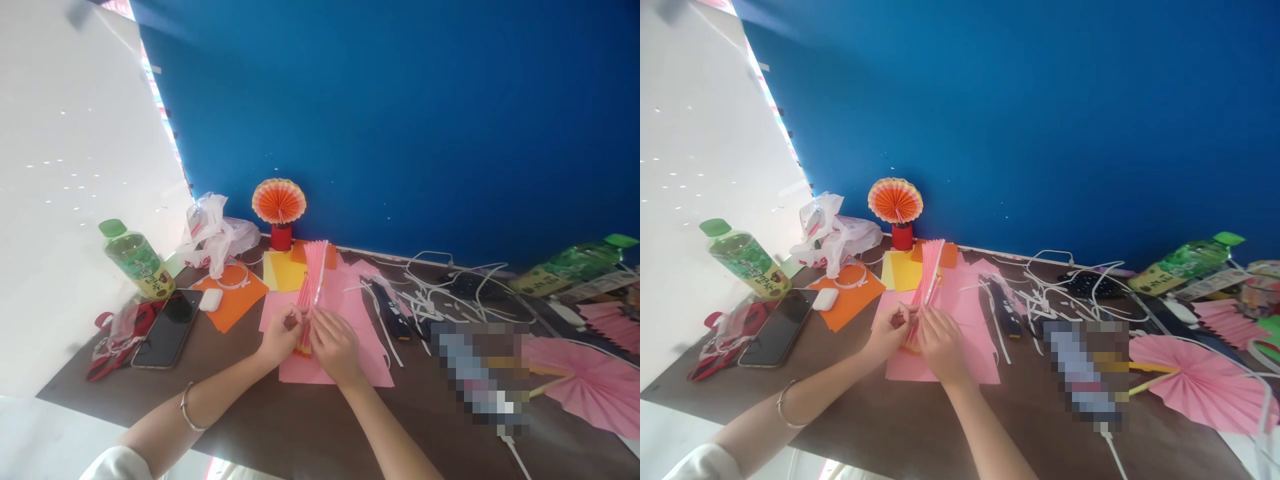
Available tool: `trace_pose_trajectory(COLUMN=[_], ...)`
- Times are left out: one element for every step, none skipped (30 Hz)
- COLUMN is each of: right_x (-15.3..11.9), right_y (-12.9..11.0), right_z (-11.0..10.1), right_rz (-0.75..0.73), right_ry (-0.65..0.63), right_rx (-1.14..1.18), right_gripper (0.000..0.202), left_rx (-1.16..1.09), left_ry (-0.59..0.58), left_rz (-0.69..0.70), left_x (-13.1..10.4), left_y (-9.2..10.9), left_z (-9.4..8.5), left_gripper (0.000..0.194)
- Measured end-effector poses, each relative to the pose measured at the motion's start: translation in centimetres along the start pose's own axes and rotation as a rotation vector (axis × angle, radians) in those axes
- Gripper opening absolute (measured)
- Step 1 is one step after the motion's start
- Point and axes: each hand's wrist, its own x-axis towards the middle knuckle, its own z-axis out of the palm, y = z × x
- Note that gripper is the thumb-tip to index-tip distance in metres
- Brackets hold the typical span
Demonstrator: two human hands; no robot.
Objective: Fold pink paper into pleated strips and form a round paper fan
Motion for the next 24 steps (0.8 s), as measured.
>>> trace_pose_trajectory(right_x=[0.01, 0.03, 0.06, 0.09, 0.12, 0.14, 0.16, 0.16, 0.14, 0.11, 0.06, 0.0, -0.06, -0.11, -0.15, -0.17, -0.17, -0.14, -0.09, -0.02, 0.05, 0.14, 0.21, 0.27], right_y=[0.01, 0.02, 0.02, 0.01, 0.01, 0.01, 0.02, 0.03, 0.05, 0.07, 0.08, 0.09, 0.09, 0.08, 0.06, 0.05, 0.03, 0.02, 0.01, 0.02, 0.03, 0.04, 0.07, 0.1], right_z=[-0.02, -0.05, -0.09, -0.13, -0.17, -0.2, -0.21, -0.2, -0.18, -0.14, -0.1, -0.04, 0.01, 0.05, 0.09, 0.11, 0.13, 0.13, 0.12, 0.09, 0.05, 0.0, -0.06, -0.11], right_rz=[-0.006, -0.014, -0.02, -0.022, -0.021, -0.019, -0.018, -0.019, -0.024, -0.03, -0.035, -0.039, -0.044, -0.051, -0.057, -0.064, -0.071, -0.077, -0.08, -0.079, -0.075, -0.071, -0.065, -0.06], right_ry=[-0.002, -0.004, 0.0, 0.006, 0.011, 0.014, 0.013, 0.01, 0.002, -0.007, -0.01, -0.011, -0.011, -0.011, -0.007, -0.004, -0.003, -0.003, -0.004, -0.004, -0.006, -0.009, -0.013, -0.02], right_rx=[-0.009, -0.021, -0.029, -0.03, -0.027, -0.022, -0.018, -0.015, -0.015, -0.016, -0.019, -0.023, -0.029, -0.037, -0.047, -0.059, -0.071, -0.081, -0.086, -0.084, -0.077, -0.066, -0.053, -0.041], right_gripper=[0.025, 0.026, 0.026, 0.026, 0.026, 0.025, 0.025, 0.025, 0.025, 0.025, 0.025, 0.026, 0.026, 0.025, 0.025, 0.025, 0.025, 0.024, 0.024, 0.024, 0.023, 0.023, 0.024, 0.024], left_rx=[0.005, 0.011, 0.014, 0.013, 0.009, 0.003, -0.005, -0.011, -0.014, -0.01, -0.004, 0.001, 0.007, 0.011, 0.013, 0.014, 0.016, 0.017, 0.017, 0.015, 0.013, 0.013, 0.015, 0.017], left_ry=[0.003, 0.006, 0.008, 0.009, 0.008, 0.008, 0.009, 0.009, 0.009, 0.011, 0.012, 0.013, 0.013, 0.016, 0.018, 0.021, 0.024, 0.025, 0.027, 0.028, 0.028, 0.031, 0.034, 0.037], left_rz=[-0.006, -0.008, -0.006, 0.001, 0.009, 0.015, 0.018, 0.017, 0.015, 0.01, 0.006, 0.005, 0.007, 0.01, 0.014, 0.018, 0.02, 0.019, 0.016, 0.014, 0.01, 0.01, 0.011, 0.015], left_x=[-0.03, -0.06, -0.09, -0.12, -0.14, -0.16, -0.17, -0.18, -0.18, -0.17, -0.16, -0.14, -0.13, -0.11, -0.09, -0.08, -0.07, -0.06, -0.06, -0.06, -0.06, -0.07, -0.07, -0.08], left_y=[0.01, 0.05, 0.13, 0.23, 0.34, 0.43, 0.5, 0.54, 0.54, 0.51, 0.45, 0.38, 0.3, 0.23, 0.16, 0.11, 0.08, 0.05, 0.05, 0.05, 0.06, 0.08, 0.1, 0.12], left_z=[0.0, 0.02, 0.05, 0.08, 0.12, 0.15, 0.18, 0.19, 0.19, 0.18, 0.17, 0.15, 0.13, 0.12, 0.11, 0.1, 0.1, 0.09, 0.09, 0.08, 0.07, 0.06, 0.06, 0.06], left_gripper=[0.027, 0.027, 0.028, 0.028, 0.028, 0.028, 0.028, 0.028, 0.027, 0.026, 0.026, 0.025, 0.025, 0.024, 0.024, 0.024, 0.024, 0.024, 0.025, 0.025, 0.025, 0.025, 0.025, 0.026])
